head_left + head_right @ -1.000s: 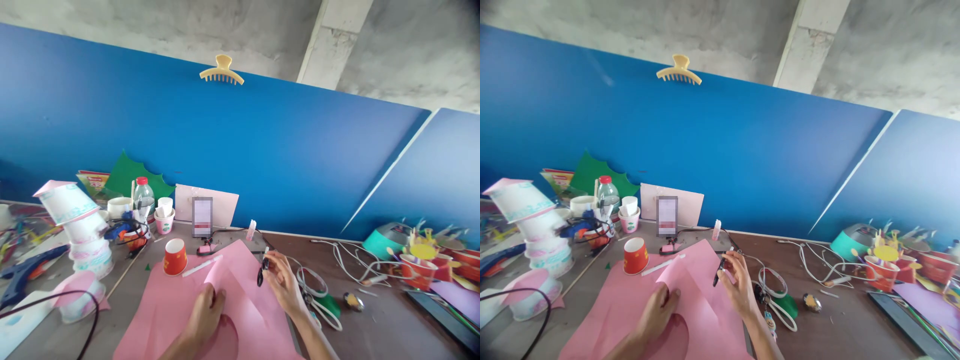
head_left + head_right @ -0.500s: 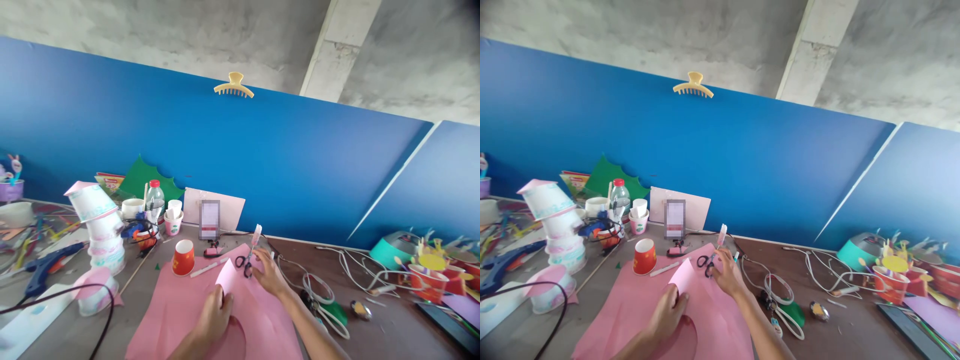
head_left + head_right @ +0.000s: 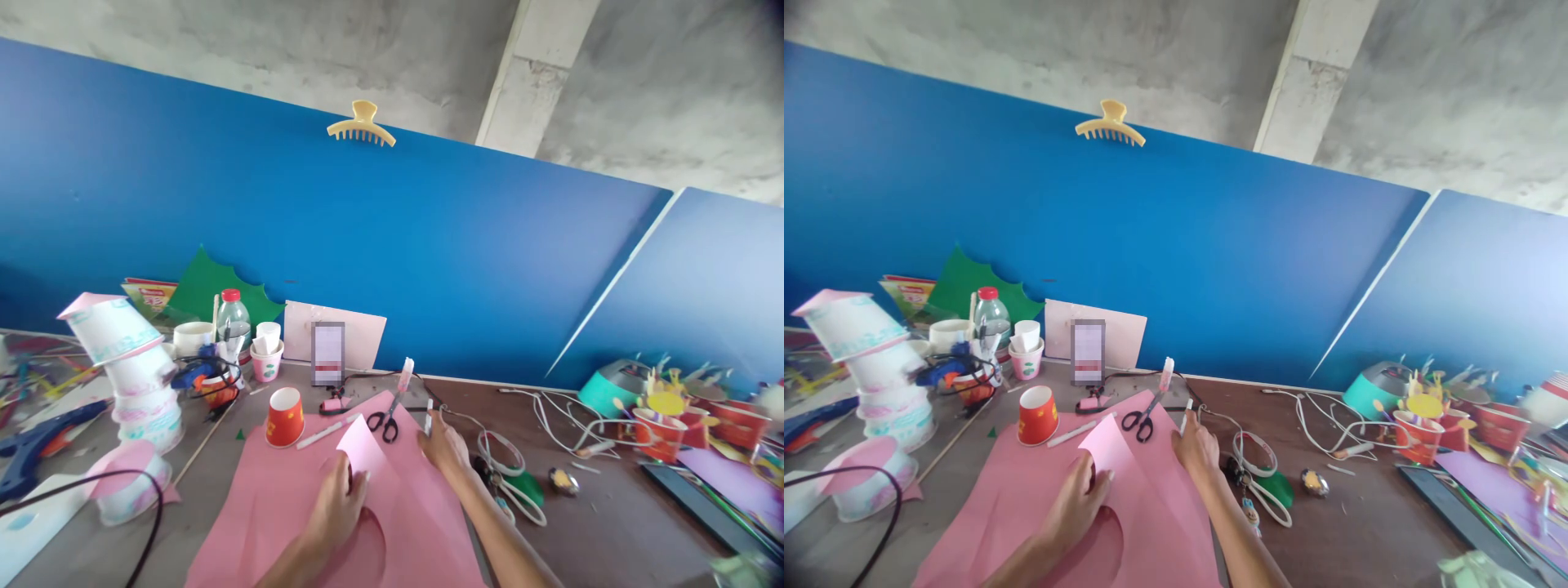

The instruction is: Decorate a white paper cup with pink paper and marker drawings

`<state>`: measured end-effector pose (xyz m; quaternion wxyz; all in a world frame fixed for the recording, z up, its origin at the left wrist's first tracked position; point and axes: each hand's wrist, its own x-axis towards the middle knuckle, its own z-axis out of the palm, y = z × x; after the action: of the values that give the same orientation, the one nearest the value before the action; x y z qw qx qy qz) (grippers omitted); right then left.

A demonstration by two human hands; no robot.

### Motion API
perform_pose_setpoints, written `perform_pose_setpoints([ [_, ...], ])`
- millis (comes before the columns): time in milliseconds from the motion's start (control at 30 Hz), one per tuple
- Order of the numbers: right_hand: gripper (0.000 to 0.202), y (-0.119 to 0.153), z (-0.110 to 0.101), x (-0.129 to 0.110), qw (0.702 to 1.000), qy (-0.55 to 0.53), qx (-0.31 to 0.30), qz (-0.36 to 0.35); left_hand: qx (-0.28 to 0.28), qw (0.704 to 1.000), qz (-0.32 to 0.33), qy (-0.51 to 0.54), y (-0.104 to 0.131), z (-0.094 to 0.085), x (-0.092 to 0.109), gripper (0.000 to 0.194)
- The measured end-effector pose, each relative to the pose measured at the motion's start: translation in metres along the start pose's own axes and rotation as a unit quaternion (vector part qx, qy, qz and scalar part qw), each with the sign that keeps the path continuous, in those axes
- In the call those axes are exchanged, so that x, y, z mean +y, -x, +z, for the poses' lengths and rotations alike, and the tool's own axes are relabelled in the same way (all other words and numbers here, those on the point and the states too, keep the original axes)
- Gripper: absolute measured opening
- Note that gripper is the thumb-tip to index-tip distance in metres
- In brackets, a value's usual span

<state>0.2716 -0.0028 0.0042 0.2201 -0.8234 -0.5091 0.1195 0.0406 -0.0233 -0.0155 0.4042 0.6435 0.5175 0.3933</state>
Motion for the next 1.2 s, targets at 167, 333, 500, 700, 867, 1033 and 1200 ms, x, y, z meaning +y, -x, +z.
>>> perform_pose_setpoints([
  [167,0.034,-0.003,-0.012,0.004,0.992,-0.124,0.017,0.007,-0.003,1.0,0.019,0.021,-0.001,0.003,-0.007,0.015],
  [333,0.027,0.02,-0.028,-0.005,0.957,-0.285,0.026,-0.043,0.086,0.991,0.072,0.075,-0.003,0.002,-0.009,0.047],
  [500,0.02,0.053,-0.027,-0.019,0.924,-0.373,-0.008,-0.081,0.123,0.982,0.138,0.024,-0.004,-0.005,-0.006,0.046],
  [700,0.022,0.081,-0.015,-0.026,0.894,-0.399,-0.107,-0.176,-0.037,0.986,0.124,0.107,0.007,-0.012,0.009,0.032],
  [867,0.02,0.095,-0.009,-0.03,0.899,-0.309,-0.157,-0.266,-0.101,0.973,0.039,0.203,0.008,-0.011,0.016,0.045],
  [1033,0.019,0.097,-0.012,-0.032,0.913,-0.24,-0.183,-0.273,-0.098,0.962,-0.02,0.254,0.003,-0.012,0.022,0.049],
  [1200,0.012,0.096,-0.014,-0.029,0.925,-0.229,-0.203,-0.226,-0.069,0.954,-0.036,0.288,0.003,-0.016,0.027,0.046],
])
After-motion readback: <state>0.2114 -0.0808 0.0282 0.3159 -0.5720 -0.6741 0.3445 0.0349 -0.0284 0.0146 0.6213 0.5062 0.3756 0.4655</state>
